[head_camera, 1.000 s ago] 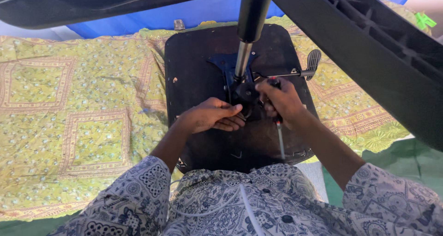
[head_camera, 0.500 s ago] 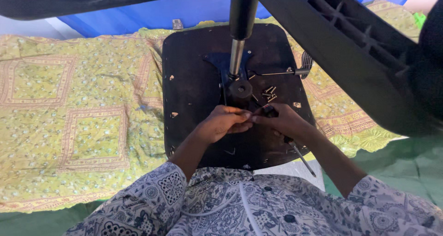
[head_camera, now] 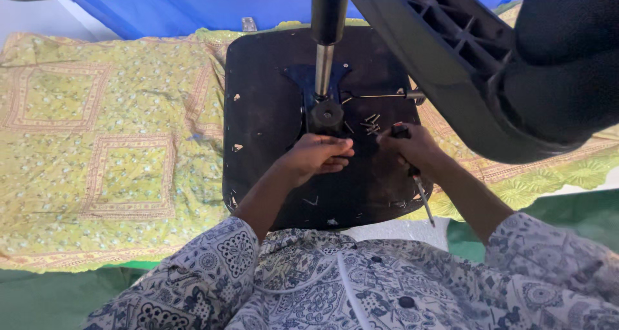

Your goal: The person uses a screwdriver to tighten screws into the underside of an overturned chair base, securing the central support column. The person repeatedly picks up screws and drives them into place while the chair remains upside down on a patterned cloth.

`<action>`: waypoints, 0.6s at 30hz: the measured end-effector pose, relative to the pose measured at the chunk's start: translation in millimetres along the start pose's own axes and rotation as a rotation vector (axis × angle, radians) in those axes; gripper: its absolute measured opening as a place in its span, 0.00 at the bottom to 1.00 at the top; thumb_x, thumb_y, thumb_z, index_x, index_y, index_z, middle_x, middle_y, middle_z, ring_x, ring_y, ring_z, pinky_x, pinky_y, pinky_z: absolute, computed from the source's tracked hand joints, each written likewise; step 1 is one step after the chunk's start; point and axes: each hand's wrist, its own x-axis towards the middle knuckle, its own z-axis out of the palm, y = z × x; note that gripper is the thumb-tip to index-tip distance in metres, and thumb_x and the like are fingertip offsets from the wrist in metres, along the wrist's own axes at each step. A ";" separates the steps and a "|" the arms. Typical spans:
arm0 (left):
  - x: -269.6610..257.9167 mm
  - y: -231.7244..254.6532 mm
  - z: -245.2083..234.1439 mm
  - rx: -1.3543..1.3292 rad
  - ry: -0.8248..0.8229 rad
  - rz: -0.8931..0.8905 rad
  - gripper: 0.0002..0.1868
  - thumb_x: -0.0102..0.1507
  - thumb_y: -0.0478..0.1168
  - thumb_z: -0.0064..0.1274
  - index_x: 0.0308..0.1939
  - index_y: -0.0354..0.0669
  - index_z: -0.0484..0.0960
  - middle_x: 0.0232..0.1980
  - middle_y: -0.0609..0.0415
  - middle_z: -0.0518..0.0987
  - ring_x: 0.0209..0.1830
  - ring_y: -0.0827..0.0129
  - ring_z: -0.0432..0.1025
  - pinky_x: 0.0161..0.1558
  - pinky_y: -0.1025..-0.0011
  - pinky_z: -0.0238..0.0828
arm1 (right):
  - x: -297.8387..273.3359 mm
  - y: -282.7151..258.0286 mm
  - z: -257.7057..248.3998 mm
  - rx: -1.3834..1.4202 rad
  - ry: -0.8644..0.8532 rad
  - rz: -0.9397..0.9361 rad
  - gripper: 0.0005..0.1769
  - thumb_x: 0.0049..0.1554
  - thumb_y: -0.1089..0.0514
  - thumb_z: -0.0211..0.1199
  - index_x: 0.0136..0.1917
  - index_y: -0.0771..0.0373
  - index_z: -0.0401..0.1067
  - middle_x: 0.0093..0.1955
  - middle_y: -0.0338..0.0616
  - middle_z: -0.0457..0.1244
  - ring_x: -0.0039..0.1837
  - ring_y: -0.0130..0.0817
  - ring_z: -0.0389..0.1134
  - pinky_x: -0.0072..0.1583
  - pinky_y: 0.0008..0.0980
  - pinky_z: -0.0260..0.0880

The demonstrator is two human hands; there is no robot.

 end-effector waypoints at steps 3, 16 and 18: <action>-15.0 16.3 2.8 -0.001 -0.067 0.059 0.28 0.64 0.55 0.56 0.62 0.42 0.80 0.57 0.55 0.82 0.52 0.71 0.76 0.56 0.69 0.76 | 25.5 9.7 -3.1 0.149 0.077 0.081 0.09 0.54 0.53 0.71 0.44 0.57 0.74 0.29 0.32 0.60 0.29 0.24 0.59 0.31 0.29 0.59; -53.5 83.9 18.7 -0.304 -0.542 0.587 0.40 0.71 0.60 0.48 0.81 0.45 0.58 0.77 0.52 0.67 0.74 0.63 0.66 0.76 0.59 0.65 | 57.1 35.1 10.0 0.105 0.282 0.133 0.14 0.53 0.55 0.70 0.52 0.55 0.72 0.35 0.38 0.65 0.30 0.28 0.62 0.32 0.31 0.63; -50.4 92.9 22.4 -0.344 -0.628 0.650 0.42 0.71 0.63 0.46 0.82 0.44 0.58 0.79 0.50 0.67 0.76 0.60 0.67 0.78 0.57 0.65 | 60.1 41.9 8.2 0.121 0.286 0.152 0.20 0.52 0.56 0.71 0.57 0.52 0.70 0.36 0.39 0.64 0.30 0.28 0.62 0.31 0.31 0.64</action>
